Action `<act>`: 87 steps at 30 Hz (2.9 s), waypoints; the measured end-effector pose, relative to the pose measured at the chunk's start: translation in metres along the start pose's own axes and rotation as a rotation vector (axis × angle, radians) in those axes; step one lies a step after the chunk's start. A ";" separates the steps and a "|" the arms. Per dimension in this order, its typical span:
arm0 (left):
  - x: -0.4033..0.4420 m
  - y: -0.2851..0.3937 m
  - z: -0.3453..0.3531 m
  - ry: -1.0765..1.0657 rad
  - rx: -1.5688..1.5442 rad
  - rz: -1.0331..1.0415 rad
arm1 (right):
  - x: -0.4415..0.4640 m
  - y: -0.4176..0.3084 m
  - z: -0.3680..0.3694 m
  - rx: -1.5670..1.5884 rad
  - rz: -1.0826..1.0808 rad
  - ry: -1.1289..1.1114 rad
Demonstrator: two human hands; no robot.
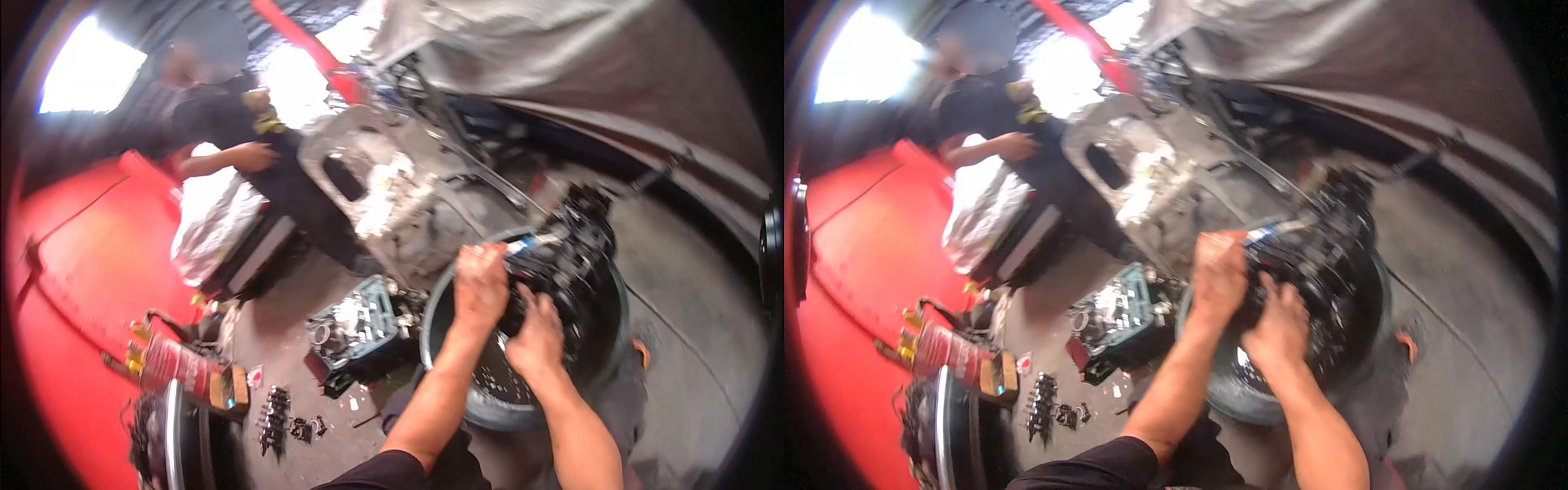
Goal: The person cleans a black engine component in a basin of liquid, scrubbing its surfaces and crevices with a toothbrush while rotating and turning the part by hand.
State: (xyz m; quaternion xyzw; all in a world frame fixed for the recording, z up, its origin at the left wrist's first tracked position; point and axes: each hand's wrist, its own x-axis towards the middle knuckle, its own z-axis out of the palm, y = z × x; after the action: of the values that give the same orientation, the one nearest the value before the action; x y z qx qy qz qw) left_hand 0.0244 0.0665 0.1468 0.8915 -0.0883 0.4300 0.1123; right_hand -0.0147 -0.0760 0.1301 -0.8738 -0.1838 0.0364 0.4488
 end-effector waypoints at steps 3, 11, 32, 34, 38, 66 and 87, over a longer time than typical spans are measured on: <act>-0.002 0.004 -0.005 -0.048 0.019 -0.047 | -0.007 0.006 0.001 -0.034 -0.019 0.042; 0.004 0.019 -0.007 -0.112 -0.059 -0.116 | -0.008 0.007 0.005 -0.091 -0.020 0.034; -0.021 0.009 -0.040 -0.158 -0.183 -0.248 | -0.008 0.004 0.006 -0.069 0.011 0.014; -0.019 0.011 -0.041 -0.145 -0.186 -0.289 | -0.009 0.006 0.011 -0.112 -0.033 0.080; -0.008 0.011 -0.038 -0.052 -0.127 -0.262 | -0.008 0.006 0.006 -0.066 -0.008 0.007; -0.036 -0.022 -0.049 0.286 -0.474 -0.879 | 0.009 0.012 -0.023 0.399 0.022 0.227; -0.059 -0.032 -0.030 0.300 -0.728 -1.026 | 0.018 0.007 -0.030 0.491 0.083 0.244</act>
State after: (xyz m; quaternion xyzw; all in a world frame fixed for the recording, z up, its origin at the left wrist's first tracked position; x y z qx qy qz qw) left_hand -0.0264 0.1093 0.1145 0.6554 0.2256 0.3840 0.6099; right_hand 0.0106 -0.0966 0.1446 -0.7435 -0.0780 -0.0070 0.6641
